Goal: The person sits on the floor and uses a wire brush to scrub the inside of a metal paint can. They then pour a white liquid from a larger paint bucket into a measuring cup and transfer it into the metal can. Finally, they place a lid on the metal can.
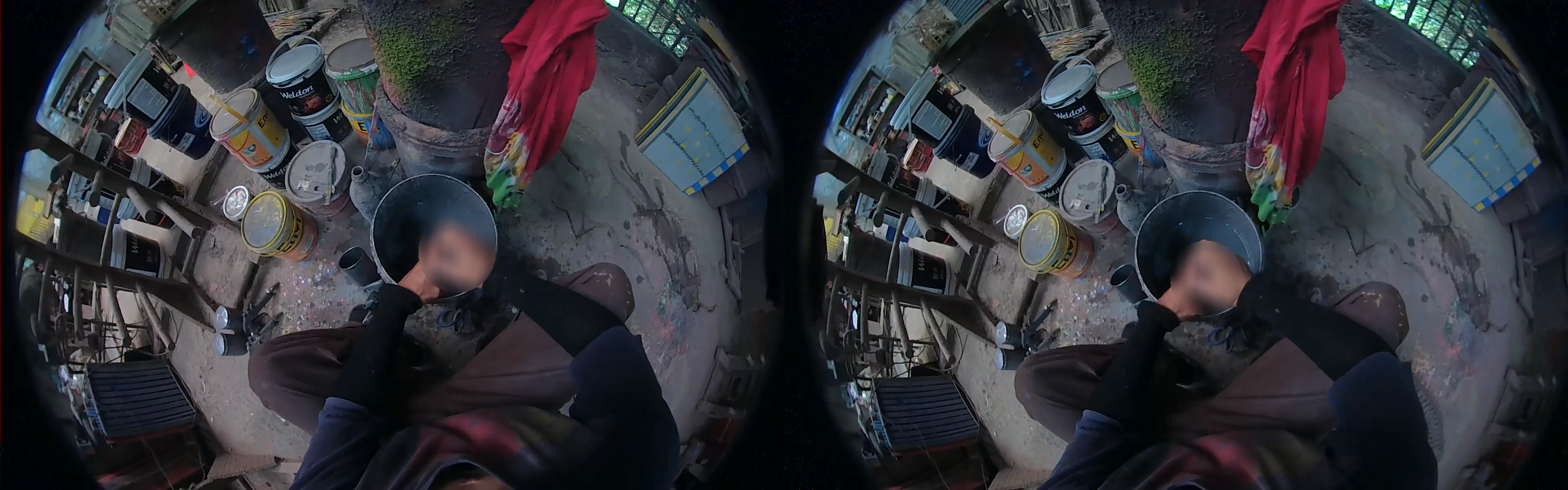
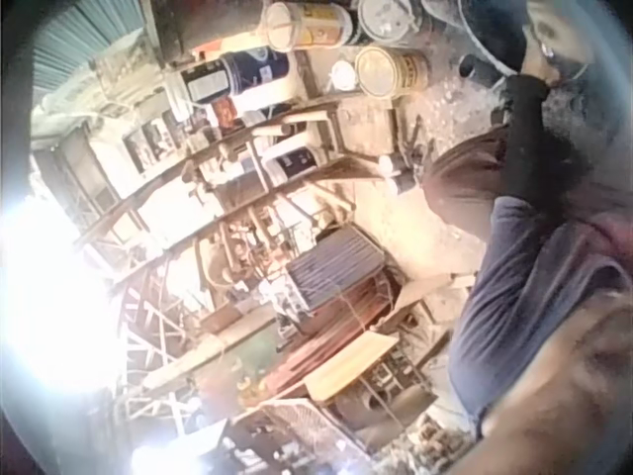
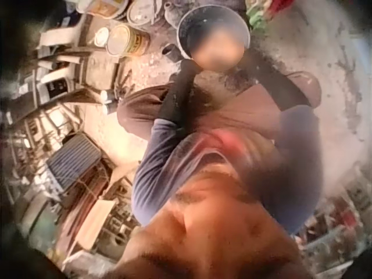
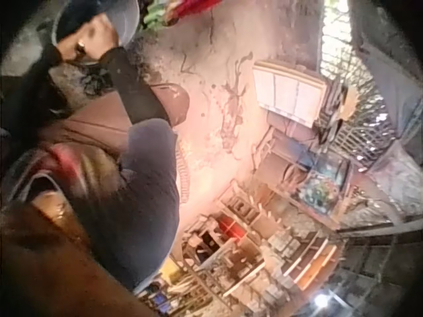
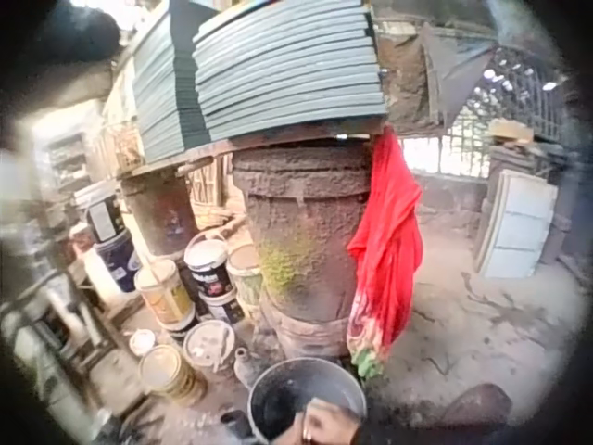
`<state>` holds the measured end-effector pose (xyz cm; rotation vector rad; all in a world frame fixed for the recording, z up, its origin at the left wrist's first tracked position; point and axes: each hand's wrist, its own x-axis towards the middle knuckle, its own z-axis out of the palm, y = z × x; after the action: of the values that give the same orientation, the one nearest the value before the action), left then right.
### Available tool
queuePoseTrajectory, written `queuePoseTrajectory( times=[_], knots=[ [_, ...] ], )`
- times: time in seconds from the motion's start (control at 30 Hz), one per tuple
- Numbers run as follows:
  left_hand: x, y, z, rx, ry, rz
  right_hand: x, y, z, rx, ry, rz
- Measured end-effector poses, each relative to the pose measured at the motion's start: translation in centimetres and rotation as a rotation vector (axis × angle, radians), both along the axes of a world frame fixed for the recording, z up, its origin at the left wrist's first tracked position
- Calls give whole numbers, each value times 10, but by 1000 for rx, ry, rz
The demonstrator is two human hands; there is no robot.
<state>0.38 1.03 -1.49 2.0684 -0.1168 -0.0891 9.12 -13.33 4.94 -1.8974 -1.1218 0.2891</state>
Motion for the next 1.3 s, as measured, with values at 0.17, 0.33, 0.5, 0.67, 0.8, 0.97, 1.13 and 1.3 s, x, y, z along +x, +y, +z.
queuePoseTrajectory(
  times=[0.17, 0.33, 0.5, 0.67, 0.8, 0.97, 1.13, 1.3],
  knots=[
    [4, 0, -7, -127, 80, 52, 5, 4, -7, 21, -31, -27],
    [0, 7, -28, -85, 25, 78, -9, 7, 6, 100, -111, 3],
    [4, -2, 11, -84, 167, 94, 14, 6, -3, 26, 9, -105],
    [2, -3, -1, -68, 146, 102, 6, 2, -7, 40, -15, -48],
    [2, -4, 5, -85, 145, 106, 4, 4, -7, 5, -79, -57],
    [4, -8, 17, -56, 187, 146, 27, 5, -16, 18, 123, -110],
    [-4, -4, -10, -62, 105, 137, -8, 3, -1, 92, -187, 20],
    [3, -6, 6, 14, 131, 85, 1, 2, -6, 62, -114, -82]
  ],
)
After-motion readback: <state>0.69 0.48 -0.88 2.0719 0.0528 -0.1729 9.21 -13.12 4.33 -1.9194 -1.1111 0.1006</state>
